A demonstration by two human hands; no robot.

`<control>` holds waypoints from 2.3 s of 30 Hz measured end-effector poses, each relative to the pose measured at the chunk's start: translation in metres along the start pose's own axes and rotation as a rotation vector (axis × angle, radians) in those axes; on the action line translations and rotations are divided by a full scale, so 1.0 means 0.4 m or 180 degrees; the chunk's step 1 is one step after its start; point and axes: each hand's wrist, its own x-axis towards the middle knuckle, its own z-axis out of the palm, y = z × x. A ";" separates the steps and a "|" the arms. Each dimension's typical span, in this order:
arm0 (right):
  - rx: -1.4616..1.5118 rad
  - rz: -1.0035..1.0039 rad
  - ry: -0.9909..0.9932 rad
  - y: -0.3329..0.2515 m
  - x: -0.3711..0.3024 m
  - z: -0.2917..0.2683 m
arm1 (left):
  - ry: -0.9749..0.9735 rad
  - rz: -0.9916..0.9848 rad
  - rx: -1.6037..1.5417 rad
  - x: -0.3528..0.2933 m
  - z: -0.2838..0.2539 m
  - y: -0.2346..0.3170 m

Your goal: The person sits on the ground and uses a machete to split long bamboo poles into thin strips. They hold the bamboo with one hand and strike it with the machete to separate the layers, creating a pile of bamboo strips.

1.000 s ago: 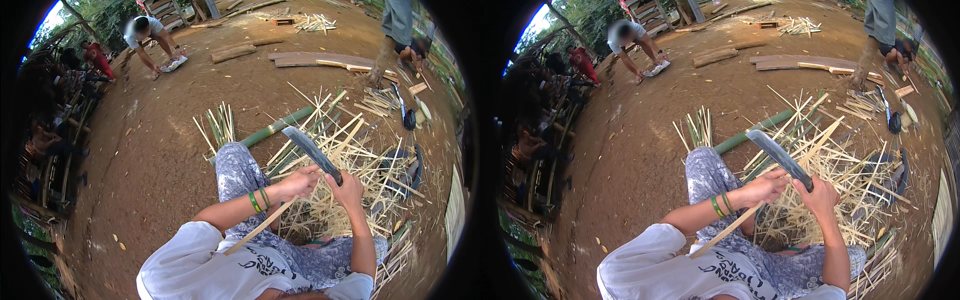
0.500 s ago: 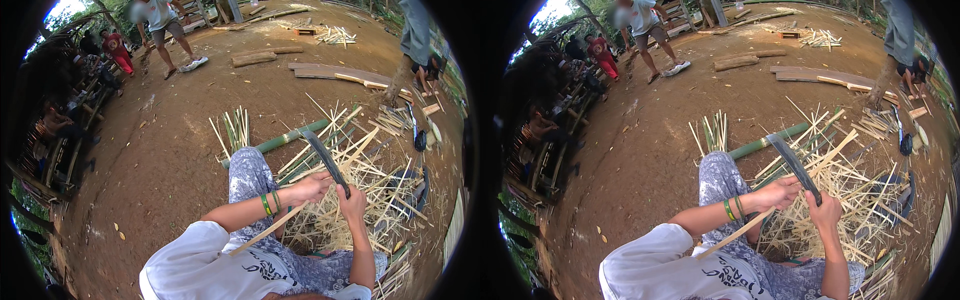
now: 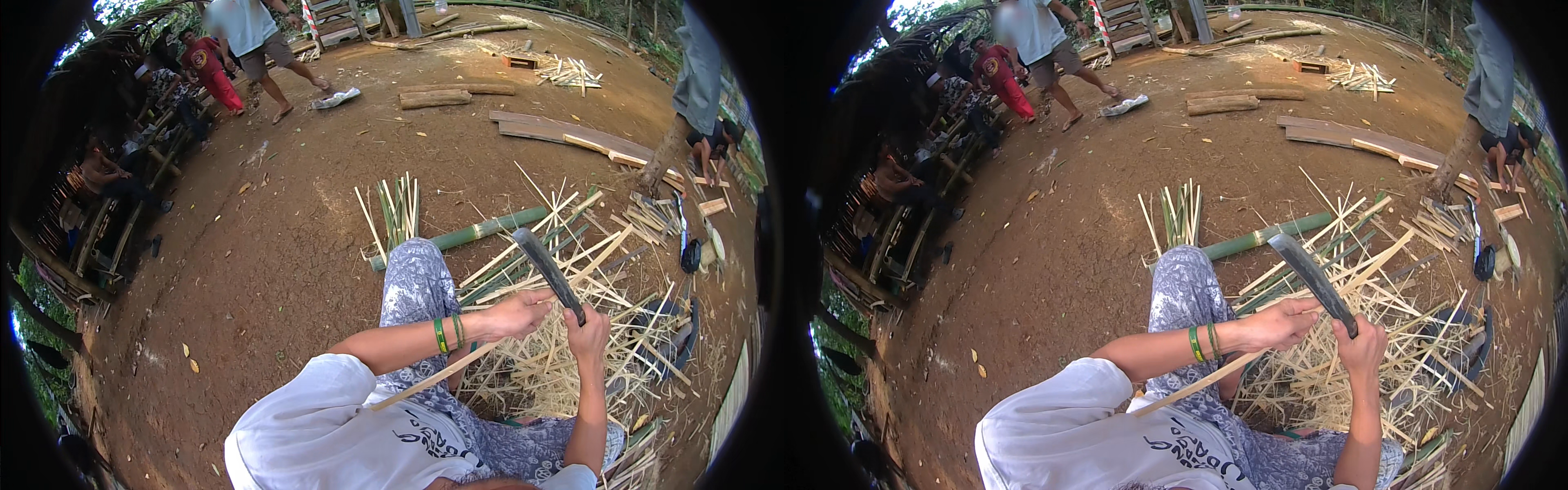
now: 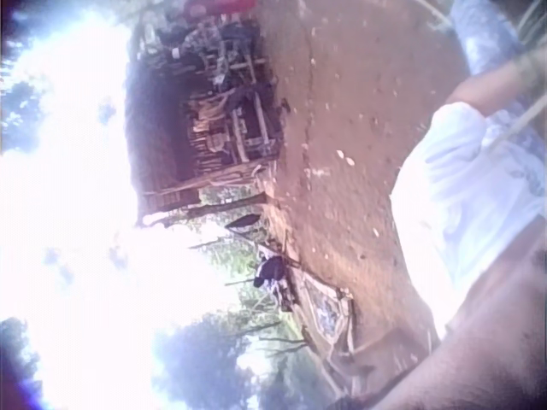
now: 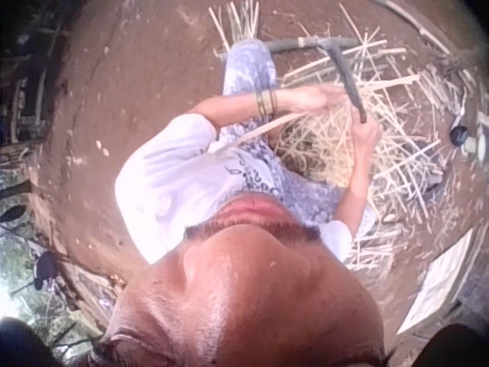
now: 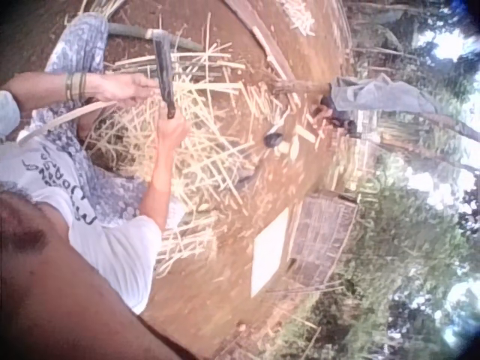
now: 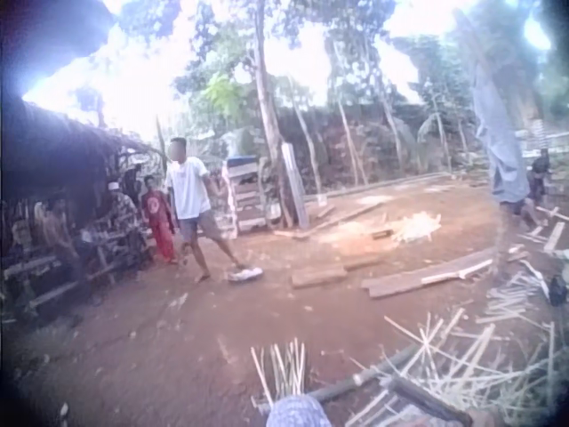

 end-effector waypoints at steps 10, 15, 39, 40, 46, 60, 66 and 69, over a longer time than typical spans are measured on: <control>-0.0443 0.1589 0.0279 0.208 0.042 -0.103 | 0.0218 -0.0653 0.0204 -0.118 0.030 0.009; -0.0634 0.2563 0.1193 0.426 -0.019 -0.269 | 0.0218 -0.0663 -0.0642 -0.189 -0.037 0.011; -0.0497 0.0046 0.0296 -0.008 -0.055 -0.078 | 0.0126 -0.0426 -0.0068 -0.028 0.068 0.031; -0.0484 0.0053 0.0234 -0.001 -0.054 -0.079 | 0.0105 -0.0469 -0.0026 -0.026 0.061 0.027; -0.0755 0.0166 0.0027 0.052 -0.057 -0.100 | 0.0184 -0.0419 -0.0027 -0.050 0.060 0.044; -0.0281 0.2887 0.0690 0.401 -0.036 -0.288 | 0.0146 -0.0738 0.0044 -0.287 0.007 0.050; 0.0490 0.2092 0.0825 0.220 -0.021 -0.224 | 0.0454 -0.0523 -0.0285 -0.144 -0.042 0.062; 0.0728 0.1347 -0.0089 0.025 -0.031 -0.128 | 0.0174 -0.0446 -0.0358 -0.075 -0.017 0.053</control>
